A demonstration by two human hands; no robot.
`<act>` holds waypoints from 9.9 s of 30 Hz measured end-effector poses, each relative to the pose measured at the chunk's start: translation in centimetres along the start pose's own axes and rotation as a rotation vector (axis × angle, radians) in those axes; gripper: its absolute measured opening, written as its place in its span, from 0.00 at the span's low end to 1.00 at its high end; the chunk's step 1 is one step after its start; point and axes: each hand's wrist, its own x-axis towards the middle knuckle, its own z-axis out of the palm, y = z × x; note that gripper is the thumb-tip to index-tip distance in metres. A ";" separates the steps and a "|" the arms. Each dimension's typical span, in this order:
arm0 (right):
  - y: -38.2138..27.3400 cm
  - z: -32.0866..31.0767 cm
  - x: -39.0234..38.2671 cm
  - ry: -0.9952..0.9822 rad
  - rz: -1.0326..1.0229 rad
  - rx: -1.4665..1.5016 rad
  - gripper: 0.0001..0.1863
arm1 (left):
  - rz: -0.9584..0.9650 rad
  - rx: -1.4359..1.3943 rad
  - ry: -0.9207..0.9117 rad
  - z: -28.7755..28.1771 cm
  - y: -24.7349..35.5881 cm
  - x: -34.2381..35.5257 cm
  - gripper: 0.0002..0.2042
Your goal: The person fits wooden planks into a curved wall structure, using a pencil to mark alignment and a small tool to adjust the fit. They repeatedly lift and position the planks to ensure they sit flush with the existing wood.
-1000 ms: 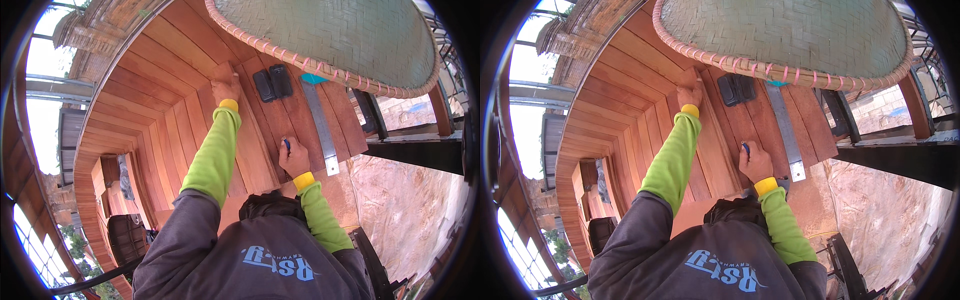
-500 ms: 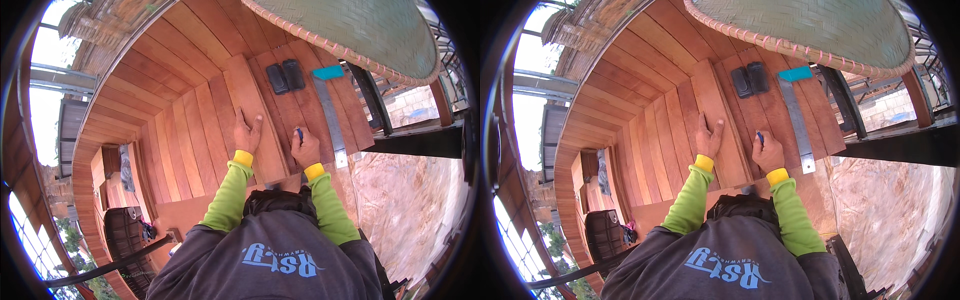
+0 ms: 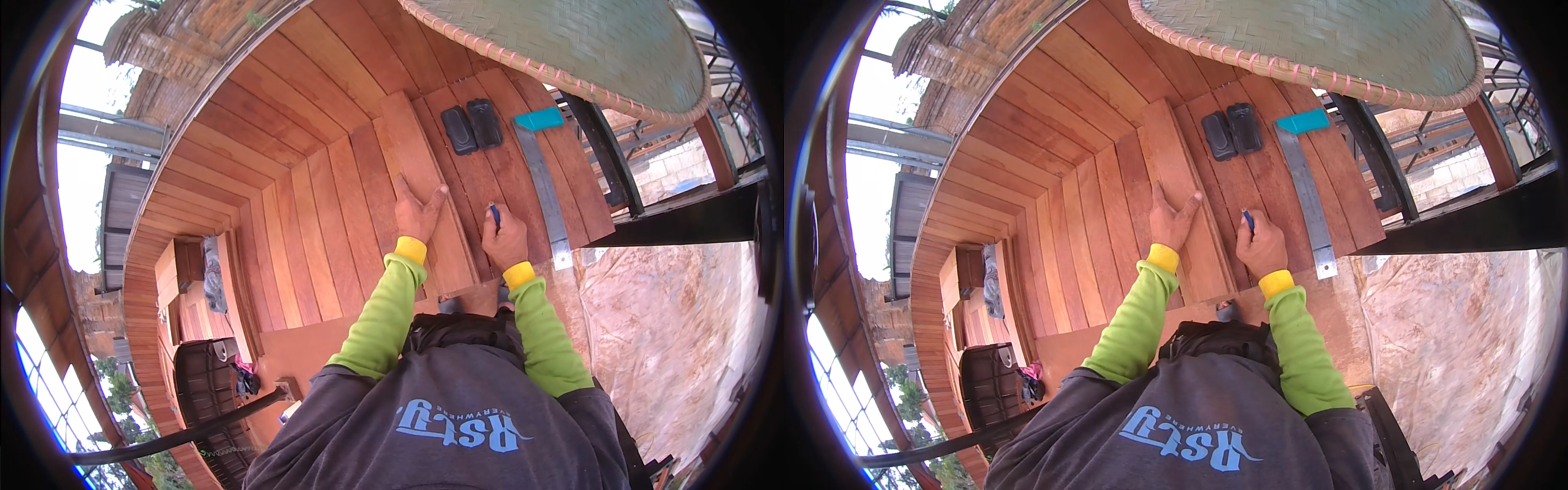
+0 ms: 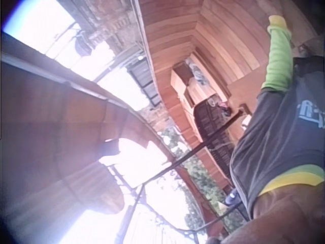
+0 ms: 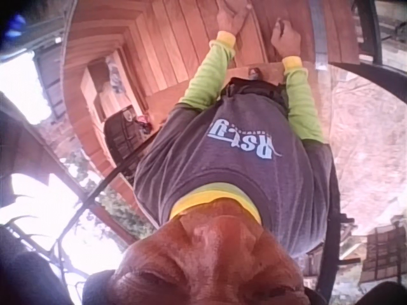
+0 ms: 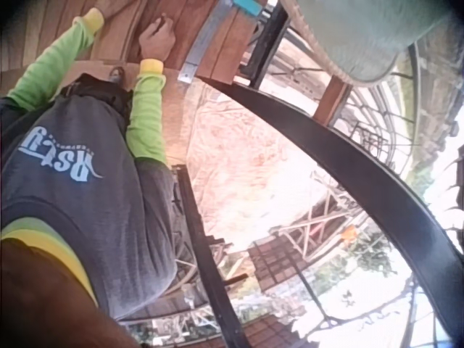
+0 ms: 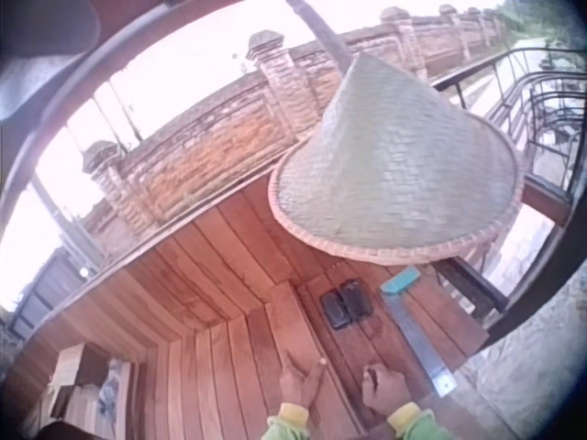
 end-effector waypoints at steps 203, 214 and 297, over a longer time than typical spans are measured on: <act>-1.5 1.7 4.4 0.085 -0.119 0.193 0.11 | 0.279 0.773 -0.690 -3.2 2.6 12.3 0.56; -1.5 10.1 16.1 -0.032 -0.011 0.187 0.10 | 0.209 0.807 -0.687 -3.5 4.0 12.3 0.56; -7.9 -5.8 -3.0 -0.530 0.279 0.092 0.04 | 0.311 0.914 -0.654 -3.2 3.6 12.5 0.55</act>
